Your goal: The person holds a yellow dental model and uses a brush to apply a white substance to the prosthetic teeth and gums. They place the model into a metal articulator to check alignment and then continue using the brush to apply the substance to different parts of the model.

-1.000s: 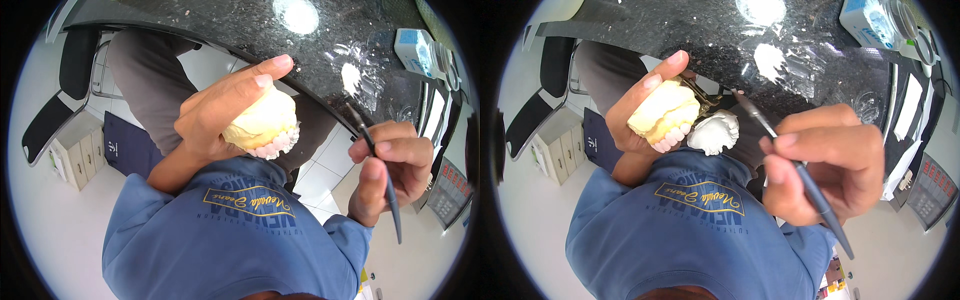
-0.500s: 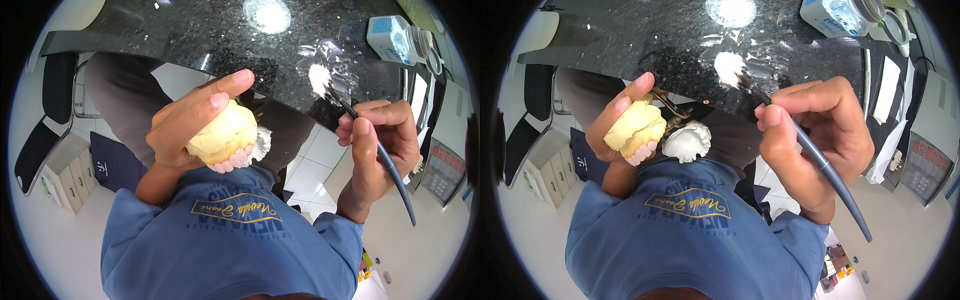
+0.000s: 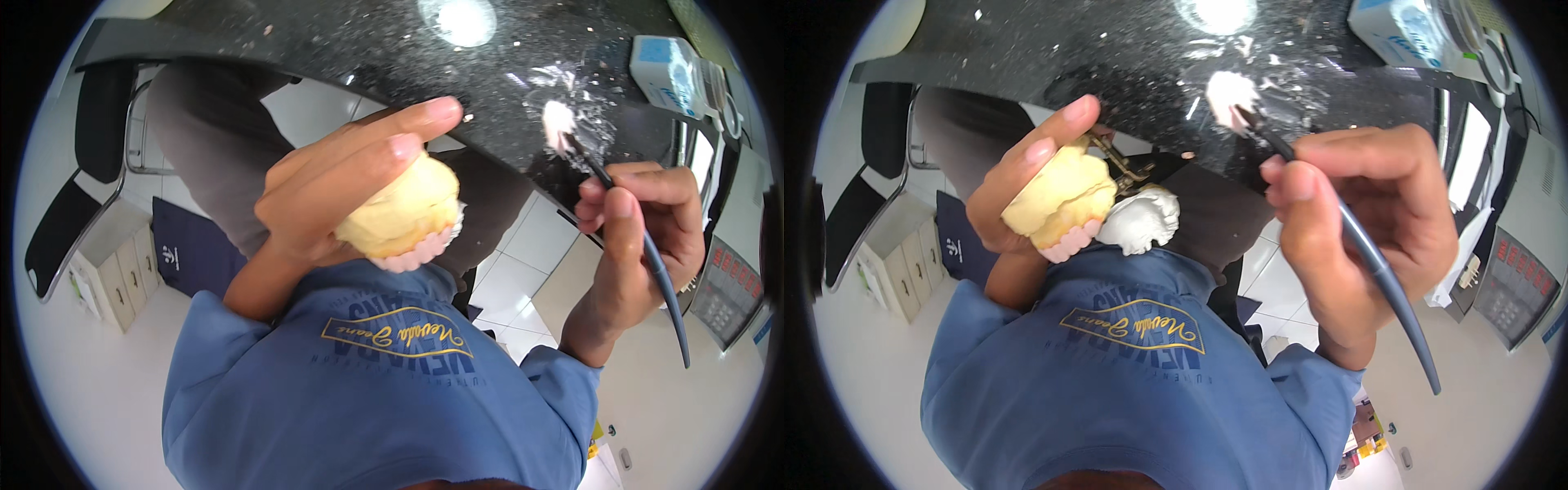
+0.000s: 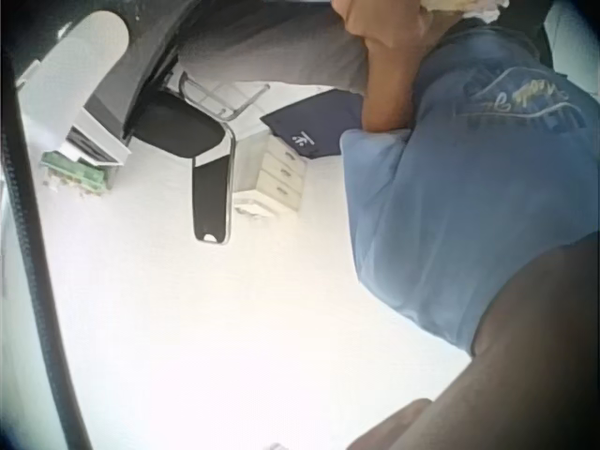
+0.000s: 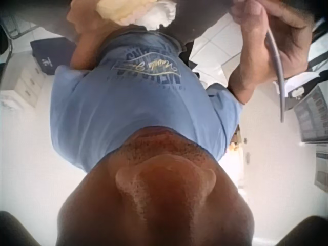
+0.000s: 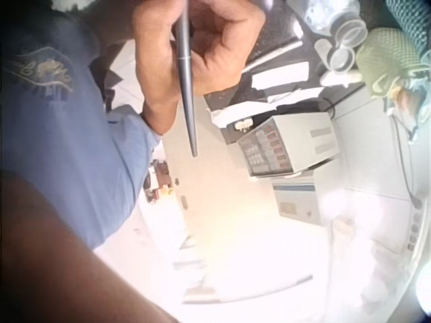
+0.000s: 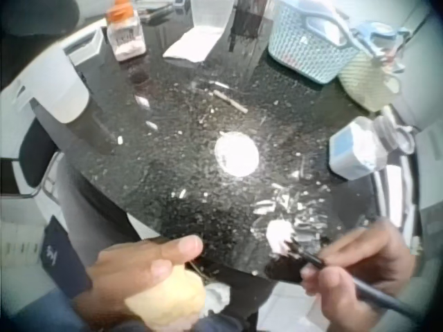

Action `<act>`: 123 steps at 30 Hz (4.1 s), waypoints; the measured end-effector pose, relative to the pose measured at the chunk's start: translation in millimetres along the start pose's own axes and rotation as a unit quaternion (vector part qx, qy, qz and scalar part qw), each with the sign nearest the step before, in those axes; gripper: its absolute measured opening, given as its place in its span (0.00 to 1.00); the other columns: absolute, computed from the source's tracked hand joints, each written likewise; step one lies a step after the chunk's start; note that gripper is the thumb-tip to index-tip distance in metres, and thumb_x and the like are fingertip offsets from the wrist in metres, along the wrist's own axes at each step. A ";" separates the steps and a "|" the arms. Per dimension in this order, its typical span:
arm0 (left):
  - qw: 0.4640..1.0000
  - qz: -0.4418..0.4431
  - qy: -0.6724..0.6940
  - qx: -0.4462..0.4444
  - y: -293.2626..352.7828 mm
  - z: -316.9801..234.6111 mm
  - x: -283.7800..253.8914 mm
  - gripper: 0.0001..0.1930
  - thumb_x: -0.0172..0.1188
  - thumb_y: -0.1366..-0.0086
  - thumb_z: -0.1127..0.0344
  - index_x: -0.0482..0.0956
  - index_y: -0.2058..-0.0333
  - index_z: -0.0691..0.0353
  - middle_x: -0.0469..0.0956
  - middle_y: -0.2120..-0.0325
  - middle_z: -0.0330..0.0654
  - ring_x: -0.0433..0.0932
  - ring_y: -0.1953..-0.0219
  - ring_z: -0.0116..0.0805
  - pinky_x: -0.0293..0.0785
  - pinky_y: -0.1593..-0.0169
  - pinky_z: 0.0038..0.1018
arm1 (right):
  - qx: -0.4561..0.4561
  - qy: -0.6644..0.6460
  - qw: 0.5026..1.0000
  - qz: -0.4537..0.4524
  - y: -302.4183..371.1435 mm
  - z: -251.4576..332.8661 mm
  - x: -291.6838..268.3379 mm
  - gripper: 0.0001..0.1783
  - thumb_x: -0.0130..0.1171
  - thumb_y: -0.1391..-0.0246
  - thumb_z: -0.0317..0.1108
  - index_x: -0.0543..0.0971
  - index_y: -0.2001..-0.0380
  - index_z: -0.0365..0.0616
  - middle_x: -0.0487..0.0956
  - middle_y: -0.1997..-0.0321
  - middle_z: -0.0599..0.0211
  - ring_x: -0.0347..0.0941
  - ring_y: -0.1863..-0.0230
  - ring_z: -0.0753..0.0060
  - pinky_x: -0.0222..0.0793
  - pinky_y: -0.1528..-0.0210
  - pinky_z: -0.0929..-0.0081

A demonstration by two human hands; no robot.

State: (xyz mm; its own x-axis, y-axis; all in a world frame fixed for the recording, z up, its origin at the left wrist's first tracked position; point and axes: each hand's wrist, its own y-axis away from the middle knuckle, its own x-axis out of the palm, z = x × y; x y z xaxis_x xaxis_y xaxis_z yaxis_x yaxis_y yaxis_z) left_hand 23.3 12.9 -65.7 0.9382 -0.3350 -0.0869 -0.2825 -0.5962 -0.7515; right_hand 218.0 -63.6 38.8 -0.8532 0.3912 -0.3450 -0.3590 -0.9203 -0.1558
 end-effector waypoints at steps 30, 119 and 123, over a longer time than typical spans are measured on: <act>0.990 0.118 -0.010 -0.071 -8.9 -21.6 -17.1 0.19 0.49 0.33 0.71 0.63 0.44 0.70 0.65 0.53 0.83 0.80 0.63 0.54 0.80 0.67 0.31 | -0.189 -0.098 0.936 0.279 -10.4 -4.7 10.3 0.11 0.65 0.57 0.27 0.73 0.71 0.38 0.76 0.75 0.56 0.72 0.78 0.72 0.65 0.76 0.78; 0.988 0.137 -0.077 0.012 -15.9 -10.8 -23.5 0.26 0.60 0.42 0.73 0.65 0.44 0.66 0.74 0.58 0.72 0.80 0.62 0.59 0.80 0.64 0.37 | -0.146 -0.109 0.932 0.313 -18.3 -5.8 5.5 0.10 0.65 0.56 0.29 0.74 0.72 0.38 0.77 0.76 0.54 0.69 0.80 0.75 0.65 0.79 0.82; 0.987 0.147 -0.068 0.003 -18.5 -12.9 -24.3 0.25 0.60 0.42 0.72 0.65 0.45 0.66 0.74 0.58 0.73 0.81 0.61 0.58 0.80 0.65 0.36 | -0.159 -0.104 0.926 0.325 -19.7 -5.6 6.1 0.10 0.65 0.56 0.28 0.73 0.72 0.38 0.77 0.76 0.54 0.69 0.80 0.75 0.65 0.79 0.81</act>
State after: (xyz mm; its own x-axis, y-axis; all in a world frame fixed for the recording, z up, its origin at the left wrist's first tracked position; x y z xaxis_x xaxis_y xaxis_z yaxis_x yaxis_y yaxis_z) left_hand 3.2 22.7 -41.3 0.8340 -0.3921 -0.3882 -0.5459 -0.4839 -0.6840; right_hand 222.0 -43.0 34.6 -0.9162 -0.2853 -0.2813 0.3579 -0.8983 -0.2547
